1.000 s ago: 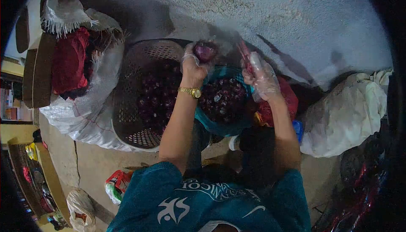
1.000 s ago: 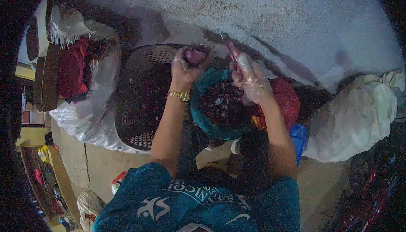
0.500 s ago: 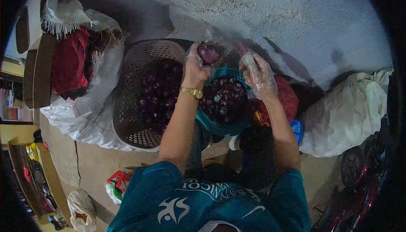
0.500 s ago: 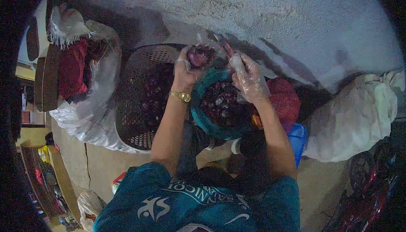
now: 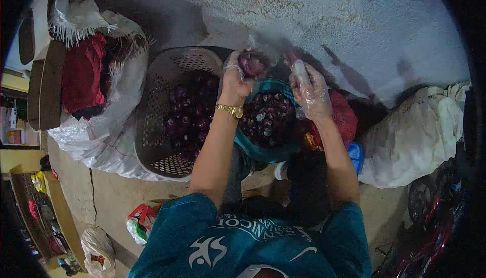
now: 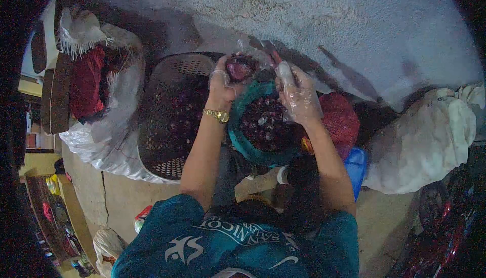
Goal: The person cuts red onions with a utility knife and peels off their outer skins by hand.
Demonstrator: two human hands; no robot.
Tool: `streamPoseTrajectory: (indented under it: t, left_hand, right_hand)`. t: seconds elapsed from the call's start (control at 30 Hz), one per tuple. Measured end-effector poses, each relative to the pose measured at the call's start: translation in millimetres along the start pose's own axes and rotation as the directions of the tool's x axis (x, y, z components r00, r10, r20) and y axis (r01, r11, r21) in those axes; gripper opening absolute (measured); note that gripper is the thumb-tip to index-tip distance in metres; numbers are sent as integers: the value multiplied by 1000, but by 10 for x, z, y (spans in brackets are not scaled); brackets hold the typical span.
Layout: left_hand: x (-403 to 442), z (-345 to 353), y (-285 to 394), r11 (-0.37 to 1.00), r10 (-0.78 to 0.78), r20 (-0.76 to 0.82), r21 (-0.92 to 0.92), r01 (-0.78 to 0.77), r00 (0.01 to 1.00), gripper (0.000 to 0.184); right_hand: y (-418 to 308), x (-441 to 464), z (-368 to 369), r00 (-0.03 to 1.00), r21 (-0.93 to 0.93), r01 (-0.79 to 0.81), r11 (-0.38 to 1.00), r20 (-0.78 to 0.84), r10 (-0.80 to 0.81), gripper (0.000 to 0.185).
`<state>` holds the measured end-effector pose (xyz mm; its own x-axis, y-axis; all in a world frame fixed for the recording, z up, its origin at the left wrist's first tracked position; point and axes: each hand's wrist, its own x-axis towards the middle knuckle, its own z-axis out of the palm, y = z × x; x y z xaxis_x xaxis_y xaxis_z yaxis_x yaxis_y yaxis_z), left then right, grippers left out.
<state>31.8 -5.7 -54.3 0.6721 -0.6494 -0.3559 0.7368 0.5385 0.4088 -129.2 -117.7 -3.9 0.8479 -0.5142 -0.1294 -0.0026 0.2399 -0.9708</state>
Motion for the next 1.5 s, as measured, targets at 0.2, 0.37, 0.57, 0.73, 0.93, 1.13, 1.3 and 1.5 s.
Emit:
streamPoseTrajectory:
  t: [0.2, 0.37, 0.57, 0.73, 0.93, 1.13, 1.3, 1.5]
  left_hand:
    - [37, -58, -37, 999, -35, 46, -29, 36, 998, 31]
    - [-43, 61, -70, 993, -78, 51, -87, 82, 996, 34]
    - [-82, 81, -90, 994, -87, 75, 68, 82, 993, 32]
    - [-79, 87, -176, 989, -68, 62, 136, 59, 996, 27]
    - [-120, 141, -252, 968, -116, 110, 236, 87, 987, 23]
    - [-301, 328, -237, 959, -124, 102, 267, 92, 987, 26]
    - [-273, 276, -246, 961, -114, 164, 268, 67, 980, 27]
    - [-195, 185, -272, 929, -54, 179, 369, -16, 982, 25]
  right_hand:
    - [47, 10, -53, 997, 84, -72, 994, 6, 71, 31]
    - [123, 74, -117, 999, 35, 11, 999, 37, -12, 36]
    - [231, 162, -197, 951, -341, 304, 889, 49, -307, 45]
    - [208, 181, -148, 752, -764, 519, 384, 195, -629, 54]
    - [1, 161, -67, 892, -722, 427, 544, 237, -384, 53]
    - [137, 210, -111, 912, -720, 387, 576, 207, -354, 54]
    - [182, 228, -134, 908, -760, 381, 527, 199, -369, 57]
    - [108, 185, -86, 932, -780, 331, 531, 182, -315, 52]
